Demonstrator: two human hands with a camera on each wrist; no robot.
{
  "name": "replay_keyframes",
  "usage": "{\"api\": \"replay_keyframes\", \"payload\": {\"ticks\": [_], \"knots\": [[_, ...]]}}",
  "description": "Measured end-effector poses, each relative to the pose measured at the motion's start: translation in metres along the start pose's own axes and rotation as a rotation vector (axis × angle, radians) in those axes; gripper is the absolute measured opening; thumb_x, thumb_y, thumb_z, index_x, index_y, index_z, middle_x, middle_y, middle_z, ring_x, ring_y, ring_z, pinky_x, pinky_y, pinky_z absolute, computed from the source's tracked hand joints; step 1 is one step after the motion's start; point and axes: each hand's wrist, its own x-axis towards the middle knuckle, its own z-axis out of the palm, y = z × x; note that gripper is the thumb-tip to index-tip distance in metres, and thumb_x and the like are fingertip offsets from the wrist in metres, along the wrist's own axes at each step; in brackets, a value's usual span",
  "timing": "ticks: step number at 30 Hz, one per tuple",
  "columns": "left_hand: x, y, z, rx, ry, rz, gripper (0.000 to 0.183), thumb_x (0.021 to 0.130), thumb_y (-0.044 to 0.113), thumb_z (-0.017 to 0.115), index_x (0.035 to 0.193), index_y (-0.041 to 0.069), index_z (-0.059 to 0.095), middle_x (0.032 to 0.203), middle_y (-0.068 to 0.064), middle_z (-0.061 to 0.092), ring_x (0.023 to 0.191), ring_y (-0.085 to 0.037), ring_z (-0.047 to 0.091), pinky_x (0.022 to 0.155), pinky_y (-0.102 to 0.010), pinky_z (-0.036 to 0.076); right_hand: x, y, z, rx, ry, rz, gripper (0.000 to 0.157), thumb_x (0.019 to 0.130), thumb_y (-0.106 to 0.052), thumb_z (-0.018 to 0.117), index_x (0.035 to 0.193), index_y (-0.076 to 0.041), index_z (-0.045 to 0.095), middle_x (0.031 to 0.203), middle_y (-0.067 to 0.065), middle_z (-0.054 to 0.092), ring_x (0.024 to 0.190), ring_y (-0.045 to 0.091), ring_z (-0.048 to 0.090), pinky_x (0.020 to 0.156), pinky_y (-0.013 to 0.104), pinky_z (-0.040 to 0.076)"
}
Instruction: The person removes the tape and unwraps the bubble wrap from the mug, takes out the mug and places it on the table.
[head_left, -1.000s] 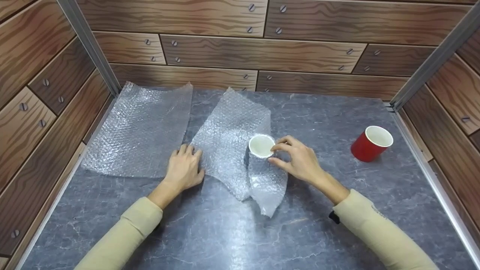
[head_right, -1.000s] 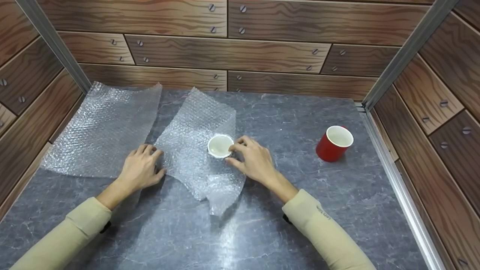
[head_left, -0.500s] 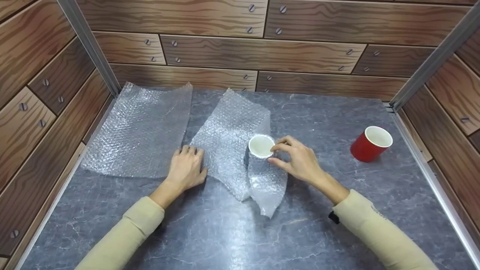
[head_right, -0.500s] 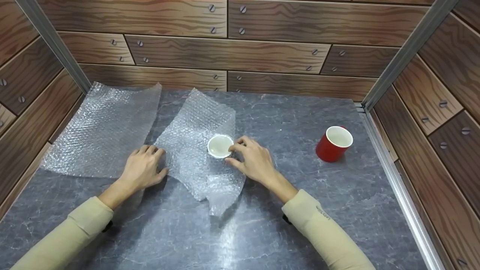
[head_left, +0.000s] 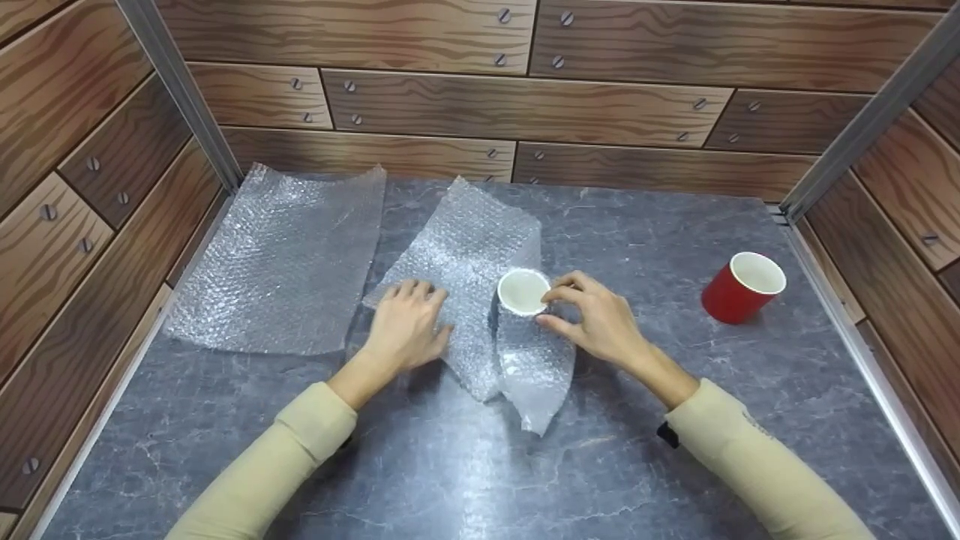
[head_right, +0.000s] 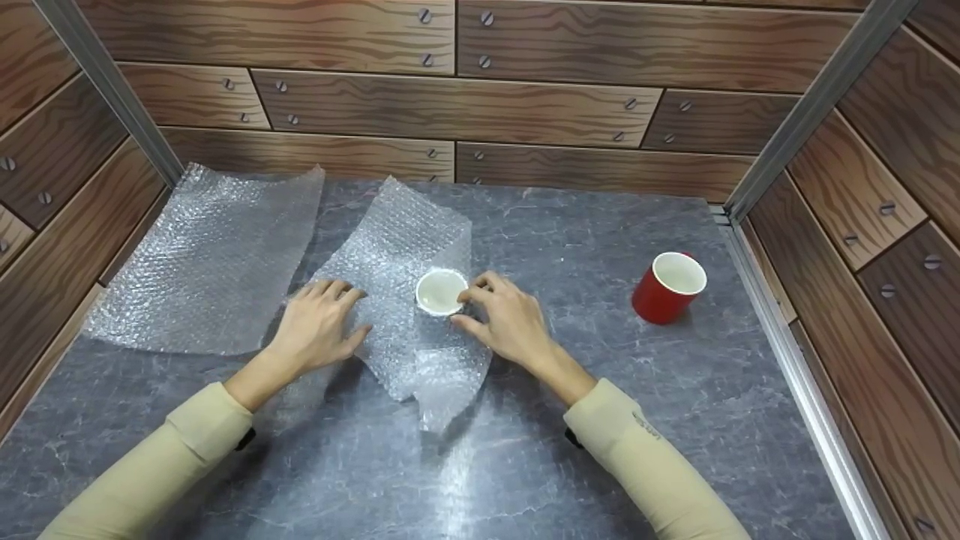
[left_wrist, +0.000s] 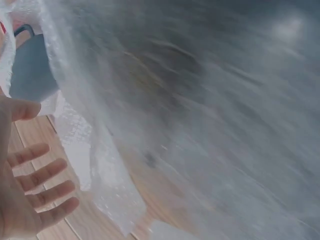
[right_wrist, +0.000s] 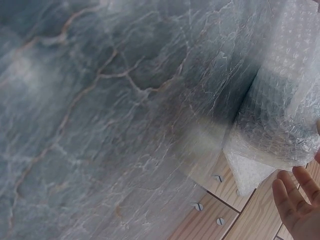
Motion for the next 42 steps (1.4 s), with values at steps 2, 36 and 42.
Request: {"api": "replay_keyframes", "payload": {"ticks": [2,36,42], "knots": [[0.004,0.005,-0.001,-0.019,0.000,0.018,0.051,0.092,0.047,0.075,0.128,0.011,0.068,0.123,-0.013,0.073,0.114,-0.033,0.070,0.096,-0.048,0.062,0.000,0.000,0.000,0.001,0.002,-0.003,0.032,0.088,-0.042,0.084,0.109,-0.017,0.080,0.118,0.007,0.073,0.099,0.025,0.073,0.074,0.044,0.063],[0.046,0.035,0.007,-0.165,0.008,0.187,0.037,0.101,0.043,0.065,0.132,0.023,0.067,0.137,0.000,0.071,0.122,-0.027,0.069,0.079,-0.043,0.067,0.001,0.001,-0.001,-0.003,-0.004,-0.010,0.033,0.088,-0.041,0.084,0.110,-0.017,0.079,0.118,0.007,0.073,0.098,0.025,0.073,0.076,0.044,0.063],[0.049,0.035,0.006,-0.181,0.001,0.185,0.038,0.101,0.045,0.066,0.131,0.022,0.069,0.141,0.001,0.071,0.126,-0.029,0.069,0.084,-0.044,0.067,0.002,0.000,-0.002,-0.008,-0.011,-0.001,0.034,0.088,-0.041,0.083,0.111,-0.016,0.079,0.119,0.008,0.073,0.099,0.026,0.073,0.079,0.045,0.064]]}}
